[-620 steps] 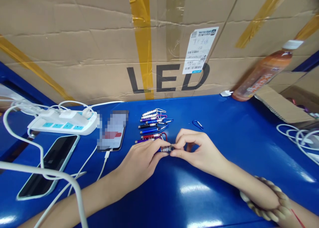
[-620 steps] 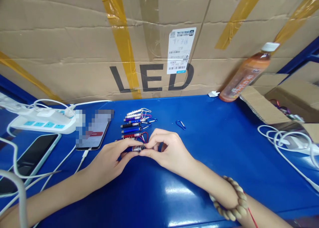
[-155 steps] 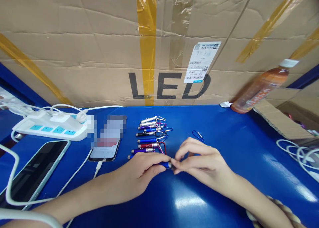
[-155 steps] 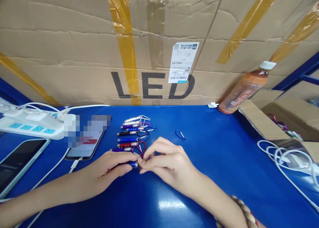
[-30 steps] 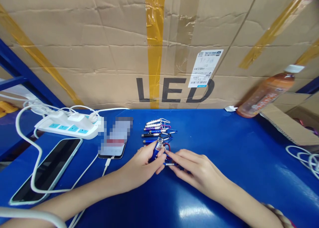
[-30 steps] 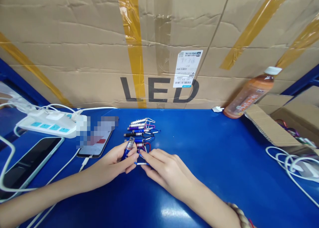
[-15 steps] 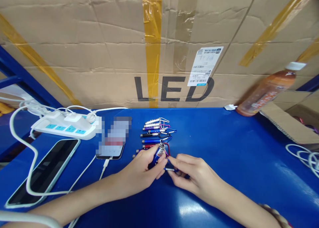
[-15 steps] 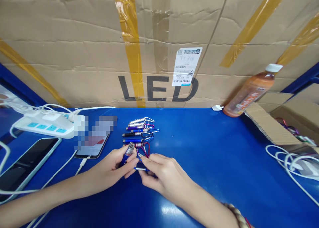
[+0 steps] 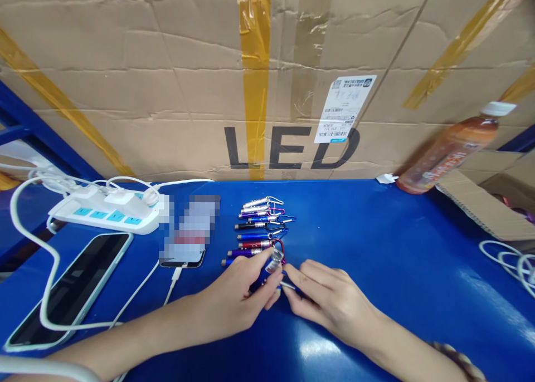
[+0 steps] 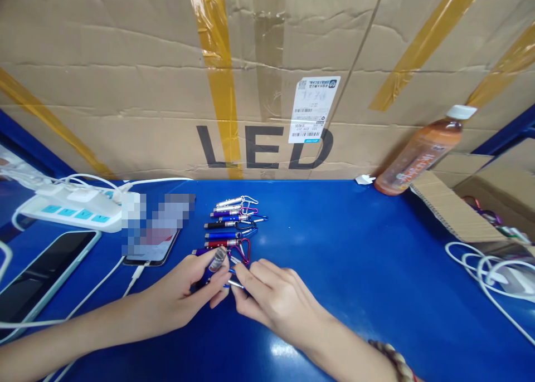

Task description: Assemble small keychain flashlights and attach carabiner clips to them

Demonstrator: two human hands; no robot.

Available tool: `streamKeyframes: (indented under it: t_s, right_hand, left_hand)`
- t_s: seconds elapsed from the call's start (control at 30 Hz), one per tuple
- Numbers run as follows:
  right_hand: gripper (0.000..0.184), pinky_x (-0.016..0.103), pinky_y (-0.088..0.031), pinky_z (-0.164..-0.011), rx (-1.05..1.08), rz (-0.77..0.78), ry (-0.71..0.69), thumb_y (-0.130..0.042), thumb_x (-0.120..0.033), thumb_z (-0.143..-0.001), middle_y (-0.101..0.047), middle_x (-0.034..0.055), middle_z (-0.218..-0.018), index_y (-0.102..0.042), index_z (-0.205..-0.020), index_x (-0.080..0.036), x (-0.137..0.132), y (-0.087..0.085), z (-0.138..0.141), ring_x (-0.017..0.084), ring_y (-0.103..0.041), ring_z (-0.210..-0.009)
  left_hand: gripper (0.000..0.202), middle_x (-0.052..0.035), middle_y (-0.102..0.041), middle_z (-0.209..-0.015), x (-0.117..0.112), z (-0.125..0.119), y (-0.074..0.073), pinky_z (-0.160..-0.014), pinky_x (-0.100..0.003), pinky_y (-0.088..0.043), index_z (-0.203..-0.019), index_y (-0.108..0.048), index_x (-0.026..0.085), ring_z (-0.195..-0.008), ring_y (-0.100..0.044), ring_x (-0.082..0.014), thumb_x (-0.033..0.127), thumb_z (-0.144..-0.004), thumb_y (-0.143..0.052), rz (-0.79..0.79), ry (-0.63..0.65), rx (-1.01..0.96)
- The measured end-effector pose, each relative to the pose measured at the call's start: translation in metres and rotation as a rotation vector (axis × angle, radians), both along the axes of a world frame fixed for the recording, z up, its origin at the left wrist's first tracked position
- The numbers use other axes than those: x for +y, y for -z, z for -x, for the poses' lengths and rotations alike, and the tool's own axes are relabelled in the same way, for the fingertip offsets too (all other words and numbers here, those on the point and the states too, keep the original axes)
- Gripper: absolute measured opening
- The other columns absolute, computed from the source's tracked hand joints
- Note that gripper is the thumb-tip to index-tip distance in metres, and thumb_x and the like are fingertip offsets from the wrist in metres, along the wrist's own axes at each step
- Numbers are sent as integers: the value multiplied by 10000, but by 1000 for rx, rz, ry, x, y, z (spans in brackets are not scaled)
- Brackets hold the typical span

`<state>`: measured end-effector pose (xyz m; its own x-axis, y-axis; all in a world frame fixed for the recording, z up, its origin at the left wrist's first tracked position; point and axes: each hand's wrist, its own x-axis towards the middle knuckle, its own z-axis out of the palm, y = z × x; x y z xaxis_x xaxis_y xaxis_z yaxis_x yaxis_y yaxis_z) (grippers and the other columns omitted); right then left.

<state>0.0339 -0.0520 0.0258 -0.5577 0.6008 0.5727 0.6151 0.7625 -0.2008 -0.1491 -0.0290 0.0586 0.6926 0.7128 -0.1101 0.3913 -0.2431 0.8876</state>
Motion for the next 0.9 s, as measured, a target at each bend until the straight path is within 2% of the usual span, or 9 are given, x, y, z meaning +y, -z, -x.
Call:
streamKeyframes:
  t_s: [0.2,0.43,0.57,0.67,0.77,0.9]
  right_hand:
    - [235,210,-388,-436,-7,-107,4,-410,-142,-903,-471,-2,-542,-637,-901,-80,1,-2,0,105,-436,-485]
    - [248,204,-369,-438,41,-73,-13,-391,-153,-915,-463,-2,-548,-626,-869,-86,3,0,-1,99,-418,-485]
    - [199,198,-362,-451,80,-61,32,-451,-168,-902,-466,-1,-576,-623,-917,-70,8,-3,-10,92,-431,-504]
    - [163,183,-363,-469,152,-95,91,-496,-144,-880,-459,-13,-600,-599,-994,-89,10,-5,-15,78,-433,-516]
    - [171,187,-365,-481,158,-148,110,-516,-133,-868,-472,-12,-617,-582,-1024,-109,7,-6,-16,79,-433,-532]
    - [192,201,-358,-488,105,-164,98,-533,-148,-867,-469,-7,-631,-570,-1053,-118,4,-3,-14,89,-433,-559]
  left_hand:
    - [271,56,-475,-599,0,0,1,-539,-214,-323,-713,-363,201,-514,-410,-85,279,-960,-285,-39,39,-16]
    - [239,59,-448,-641,1,0,-1,-589,-233,-320,-726,-349,204,-574,-386,-99,301,-944,-334,33,41,1]
    - [253,48,-390,-710,0,4,-9,-621,-248,-323,-808,-383,207,-634,-351,-114,410,-940,-310,210,-1,21]
    - [297,55,-355,-685,-1,4,-12,-617,-251,-310,-833,-378,209,-612,-311,-112,440,-952,-235,352,40,2]
    - [319,57,-343,-665,-3,3,-9,-613,-250,-300,-802,-381,204,-598,-293,-111,434,-958,-224,372,70,-35]
    - [351,39,-391,-671,-3,2,-6,-639,-256,-314,-802,-423,188,-617,-345,-114,396,-970,-196,336,140,-33]
